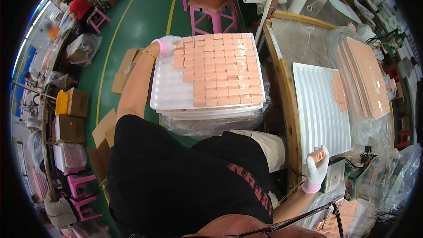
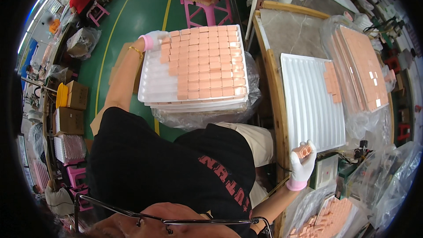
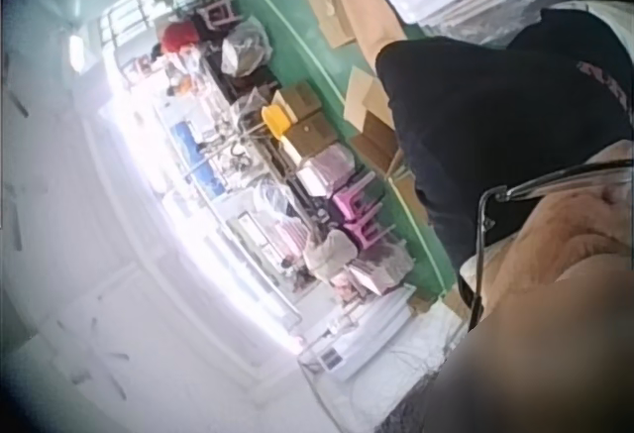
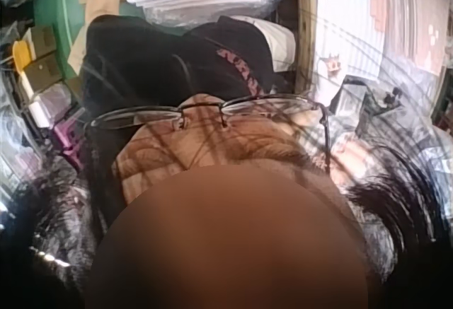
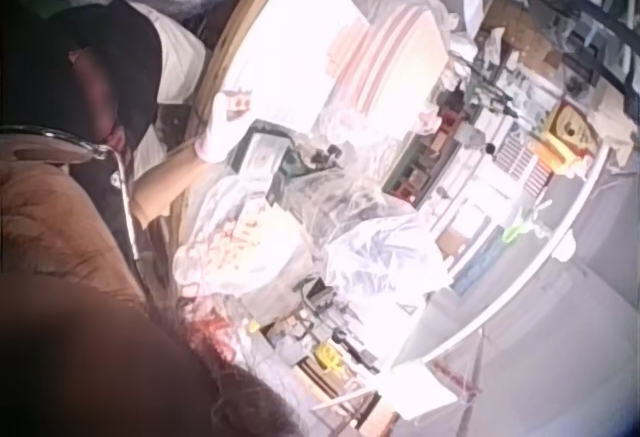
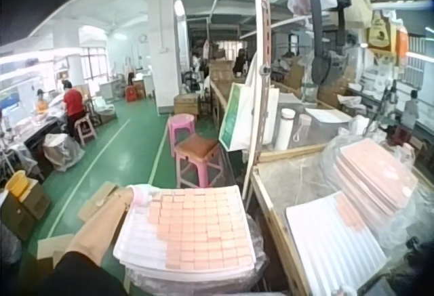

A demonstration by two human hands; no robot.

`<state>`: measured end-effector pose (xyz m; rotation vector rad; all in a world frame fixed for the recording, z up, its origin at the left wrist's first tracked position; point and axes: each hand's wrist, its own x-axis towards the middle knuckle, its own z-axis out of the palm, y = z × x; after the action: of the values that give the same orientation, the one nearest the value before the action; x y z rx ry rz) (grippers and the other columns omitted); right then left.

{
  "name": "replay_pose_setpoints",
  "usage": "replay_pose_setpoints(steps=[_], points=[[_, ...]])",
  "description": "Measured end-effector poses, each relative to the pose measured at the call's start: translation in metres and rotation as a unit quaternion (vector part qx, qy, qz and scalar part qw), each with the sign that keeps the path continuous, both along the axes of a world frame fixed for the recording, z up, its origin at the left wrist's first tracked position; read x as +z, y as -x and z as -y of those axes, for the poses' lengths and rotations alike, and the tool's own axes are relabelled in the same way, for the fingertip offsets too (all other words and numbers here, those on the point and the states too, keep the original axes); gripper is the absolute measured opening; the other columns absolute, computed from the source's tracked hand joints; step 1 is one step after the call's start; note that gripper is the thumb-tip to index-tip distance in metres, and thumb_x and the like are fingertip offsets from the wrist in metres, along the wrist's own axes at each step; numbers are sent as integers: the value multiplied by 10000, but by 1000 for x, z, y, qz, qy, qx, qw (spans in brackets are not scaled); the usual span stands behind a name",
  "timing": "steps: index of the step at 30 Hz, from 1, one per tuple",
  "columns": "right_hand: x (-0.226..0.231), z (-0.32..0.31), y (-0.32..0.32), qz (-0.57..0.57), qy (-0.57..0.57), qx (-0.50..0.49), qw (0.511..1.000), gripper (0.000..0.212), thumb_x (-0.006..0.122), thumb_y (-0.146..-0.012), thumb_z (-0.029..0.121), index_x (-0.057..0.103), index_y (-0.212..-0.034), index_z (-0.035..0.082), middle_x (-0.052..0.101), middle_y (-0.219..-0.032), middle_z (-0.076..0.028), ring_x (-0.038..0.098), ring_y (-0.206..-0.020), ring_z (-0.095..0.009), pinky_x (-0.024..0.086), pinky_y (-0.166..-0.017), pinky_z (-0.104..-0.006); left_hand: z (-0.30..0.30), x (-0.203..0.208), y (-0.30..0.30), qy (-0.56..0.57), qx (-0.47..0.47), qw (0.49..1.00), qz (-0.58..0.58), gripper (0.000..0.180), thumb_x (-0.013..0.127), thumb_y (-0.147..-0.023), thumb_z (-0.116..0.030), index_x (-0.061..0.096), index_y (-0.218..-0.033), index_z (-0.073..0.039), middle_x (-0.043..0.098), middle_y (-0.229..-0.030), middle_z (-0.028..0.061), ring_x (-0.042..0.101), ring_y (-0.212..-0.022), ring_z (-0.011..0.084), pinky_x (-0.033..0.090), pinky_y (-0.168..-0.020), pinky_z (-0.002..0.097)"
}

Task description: Picking up small pink rectangular products, inspecting them, and placing them into partitioned trays.

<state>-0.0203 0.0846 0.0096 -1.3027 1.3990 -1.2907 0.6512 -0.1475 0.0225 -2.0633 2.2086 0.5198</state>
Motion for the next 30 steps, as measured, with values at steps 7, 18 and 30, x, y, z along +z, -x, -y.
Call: replay_pose_setpoints(steps=[7, 18, 30], points=[[32, 18, -62, -97, -17, 25, 995, 657, 785, -706, 111, 457, -1262, -7, 540, -1105, -68, 526, -968, -161, 415, -902, -302, -35, 25, 62, 327, 58, 943, 20, 420, 574, -825, -177, 546, -1218, -33, 574, -1210, 176, 535, -1128, 318, 425, -967, 359], [45, 86, -260, -150, 174, 251, 940, 537, 775, -621, 158, 543, -1091, 40, 581, -941, -112, 546, -911, -310, 423, -841, -393, -137, 33, 235, -192, 103, 650, -728, 447, 363, -991, -387, 540, -1203, -35, 622, -1000, 53, 588, -914, 116, 472, -815, 260], [40, 108, -344, -336, 229, 260, 876, 573, 768, -645, 239, 544, -1151, 92, 437, -1285, -196, 401, -1203, -388, 346, -1002, -453, -159, -9, 176, 156, 160, 812, -539, 305, 556, -926, -292, 590, -1035, -10, 636, -893, 80, 602, -827, 172, 474, -750, 288]])
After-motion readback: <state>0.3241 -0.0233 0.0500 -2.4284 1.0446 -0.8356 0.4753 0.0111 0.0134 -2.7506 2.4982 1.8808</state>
